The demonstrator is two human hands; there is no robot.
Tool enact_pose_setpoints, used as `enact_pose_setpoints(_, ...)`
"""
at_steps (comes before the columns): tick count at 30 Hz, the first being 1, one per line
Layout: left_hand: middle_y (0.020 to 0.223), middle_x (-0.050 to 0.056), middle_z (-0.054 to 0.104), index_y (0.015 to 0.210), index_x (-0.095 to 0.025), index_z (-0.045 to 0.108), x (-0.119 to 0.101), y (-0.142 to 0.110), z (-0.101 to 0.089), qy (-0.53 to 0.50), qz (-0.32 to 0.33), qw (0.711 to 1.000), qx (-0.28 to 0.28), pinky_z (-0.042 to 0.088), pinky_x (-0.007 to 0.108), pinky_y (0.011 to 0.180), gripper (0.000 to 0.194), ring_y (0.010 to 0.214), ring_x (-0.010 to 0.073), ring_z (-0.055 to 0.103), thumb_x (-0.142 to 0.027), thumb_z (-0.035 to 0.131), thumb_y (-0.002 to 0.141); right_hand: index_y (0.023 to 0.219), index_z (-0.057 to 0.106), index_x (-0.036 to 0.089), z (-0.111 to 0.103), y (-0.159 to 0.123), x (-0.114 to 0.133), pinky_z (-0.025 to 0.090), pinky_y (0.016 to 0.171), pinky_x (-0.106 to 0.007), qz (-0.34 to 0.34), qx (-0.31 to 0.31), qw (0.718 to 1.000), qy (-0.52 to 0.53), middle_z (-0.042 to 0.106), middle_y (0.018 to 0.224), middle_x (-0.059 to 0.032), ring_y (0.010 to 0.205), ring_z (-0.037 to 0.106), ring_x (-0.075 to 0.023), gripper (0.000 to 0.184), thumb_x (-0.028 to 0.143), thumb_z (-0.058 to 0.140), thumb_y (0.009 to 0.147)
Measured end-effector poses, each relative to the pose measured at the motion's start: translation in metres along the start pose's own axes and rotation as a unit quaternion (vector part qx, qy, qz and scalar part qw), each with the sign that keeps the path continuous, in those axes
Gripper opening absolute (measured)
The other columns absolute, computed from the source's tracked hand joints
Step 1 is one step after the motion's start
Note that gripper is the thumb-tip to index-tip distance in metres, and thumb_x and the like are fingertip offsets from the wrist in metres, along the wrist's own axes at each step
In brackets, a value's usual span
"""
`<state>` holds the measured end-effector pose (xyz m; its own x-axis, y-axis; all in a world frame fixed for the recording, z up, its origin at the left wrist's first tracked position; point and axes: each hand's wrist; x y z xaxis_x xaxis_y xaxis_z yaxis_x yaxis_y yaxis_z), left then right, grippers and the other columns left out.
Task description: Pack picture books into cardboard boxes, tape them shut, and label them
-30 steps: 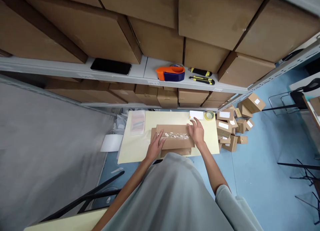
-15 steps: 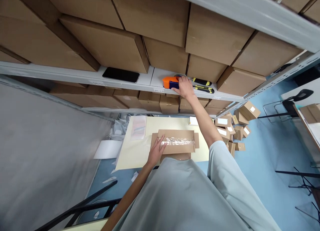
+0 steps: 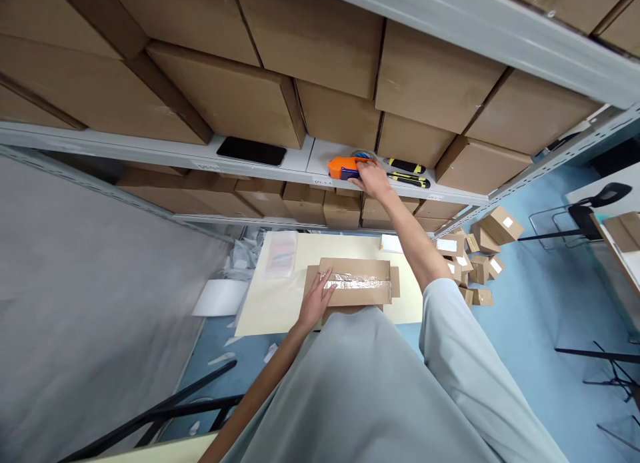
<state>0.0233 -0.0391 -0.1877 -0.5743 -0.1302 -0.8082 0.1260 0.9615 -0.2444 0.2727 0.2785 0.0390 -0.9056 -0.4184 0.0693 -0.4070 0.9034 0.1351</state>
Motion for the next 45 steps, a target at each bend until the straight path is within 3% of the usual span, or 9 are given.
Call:
enact_pose_setpoints(4, 0.176, 0.015, 0.045, 0.17, -0.033, 0.047, -0.003, 0.0, 0.001, -0.004, 0.005, 1.0, -0.012, 0.055, 0.053, 0.115, 0.073, 0.163, 0.039, 0.041, -0.071, 0.045, 0.108, 0.128, 0.065, 0.012, -0.008, -0.062, 0.025, 0.052, 0.106, -0.052, -0.009, 0.013, 0.997, 0.069, 0.077, 0.119, -0.0226, 0.114, 0.071, -0.0404, 0.065, 0.073, 0.051, 0.108)
enact_pose_setpoints(6, 0.175, 0.016, 0.045, 0.17, -0.031, 0.047, -0.005, -0.001, 0.001, -0.006, 0.008, 1.0, -0.012, 0.054, 0.053, 0.117, 0.074, 0.164, 0.0386, 0.041, -0.07, 0.045, 0.108, 0.12, 0.069, 0.017, -0.006, -0.107, 0.038, 0.055, 0.092, -0.042, -0.011, 0.081, 0.985, 0.153, 0.079, 0.107, -0.0154, 0.101, 0.075, -0.036, 0.062, 0.075, 0.056, 0.105)
enact_pose_setpoints(11, 0.175, 0.018, 0.044, 0.169, -0.026, 0.049, -0.008, 0.0, 0.003, -0.023, 0.008, 1.0, -0.011, 0.047, 0.052, 0.125, 0.075, 0.164, 0.0388, 0.041, -0.068, 0.049, 0.107, 0.106, 0.073, 0.019, 0.012, -0.21, 0.061, 0.048, 0.071, -0.029, -0.03, 0.247, 0.899, 0.36, 0.077, 0.087, -0.0023, 0.077, 0.069, -0.0231, 0.058, 0.076, 0.065, 0.099)
enact_pose_setpoints(16, 0.177, 0.016, 0.04, 0.164, -0.023, 0.056, -0.014, -0.001, 0.002, -0.023, 0.041, 0.998, -0.042, 0.038, 0.054, 0.132, 0.067, 0.166, 0.0365, 0.037, -0.061, 0.051, 0.108, 0.102, 0.076, 0.022, 0.027, -0.261, 0.072, 0.049, 0.071, -0.03, 0.019, 0.266, 0.882, 0.388, 0.072, 0.08, -0.0008, 0.073, 0.065, -0.0222, 0.053, 0.075, 0.072, 0.094)
enact_pose_setpoints(23, 0.184, 0.007, 0.029, 0.15, -0.028, 0.067, -0.038, -0.009, -0.024, 0.044, 0.114, 0.988, -0.094, 0.022, 0.064, 0.137, 0.051, 0.172, 0.0382, 0.018, -0.053, 0.055, 0.108, 0.1, 0.072, 0.022, 0.029, -0.273, 0.077, 0.042, 0.064, -0.029, 0.029, 0.286, 0.876, 0.386, 0.067, 0.077, -0.0003, 0.068, 0.058, -0.0198, 0.051, 0.073, 0.069, 0.096)
enact_pose_setpoints(30, 0.155, 0.012, 0.068, 0.141, -0.025, 0.075, -0.036, 0.005, -0.022, 0.044, 0.159, 0.986, 0.0, 0.026, 0.061, 0.136, 0.044, 0.16, 0.0357, 0.044, -0.039, 0.048, 0.109, 0.096, 0.07, 0.019, 0.044, -0.268, 0.07, 0.044, 0.066, -0.027, 0.035, 0.313, 0.835, 0.452, 0.074, 0.08, 0.0002, 0.07, 0.059, -0.0175, 0.05, 0.069, 0.071, 0.095)
enact_pose_setpoints(35, 0.146, 0.012, 0.073, 0.133, -0.024, 0.078, -0.042, -0.001, -0.02, -0.004, 0.136, 0.991, -0.021, 0.035, 0.058, 0.133, 0.042, 0.15, 0.0354, 0.056, -0.044, 0.052, 0.108, 0.09, 0.067, 0.02, 0.052, -0.266, 0.064, 0.044, 0.063, -0.026, 0.029, 0.324, 0.833, 0.447, 0.075, 0.08, -0.0007, 0.07, 0.059, -0.0175, 0.05, 0.069, 0.074, 0.092)
enact_pose_setpoints(40, 0.128, 0.014, 0.08, 0.135, -0.016, 0.075, -0.057, -0.01, -0.023, -0.207, 0.017, 0.978, -0.003, 0.06, 0.046, 0.107, 0.065, 0.119, 0.029, 0.075, -0.068, 0.048, 0.108, 0.091, 0.068, 0.02, 0.053, -0.266, 0.062, 0.043, 0.065, -0.026, 0.016, 0.314, 0.847, 0.429, 0.071, 0.08, 0.0005, 0.072, 0.06, -0.0182, 0.051, 0.07, 0.072, 0.092)
enact_pose_setpoints(45, 0.126, 0.015, 0.081, 0.125, -0.016, 0.079, -0.069, -0.015, -0.03, -0.263, -0.013, 0.964, 0.024, 0.062, 0.043, 0.103, 0.074, 0.115, 0.0291, 0.076, -0.081, 0.058, 0.098, 0.087, 0.066, 0.021, 0.052, -0.266, 0.064, 0.04, 0.065, -0.027, -0.001, 0.318, 0.858, 0.403, 0.065, 0.075, 0.002, 0.068, 0.056, -0.0169, 0.048, 0.068, 0.072, 0.094)
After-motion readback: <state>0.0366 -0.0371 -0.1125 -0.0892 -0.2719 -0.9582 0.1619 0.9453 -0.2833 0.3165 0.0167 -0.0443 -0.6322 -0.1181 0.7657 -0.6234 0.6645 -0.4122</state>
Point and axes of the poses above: each hand's wrist, its own y-axis towards the middle knuckle, its own z-axis out of the palm, x = y × z
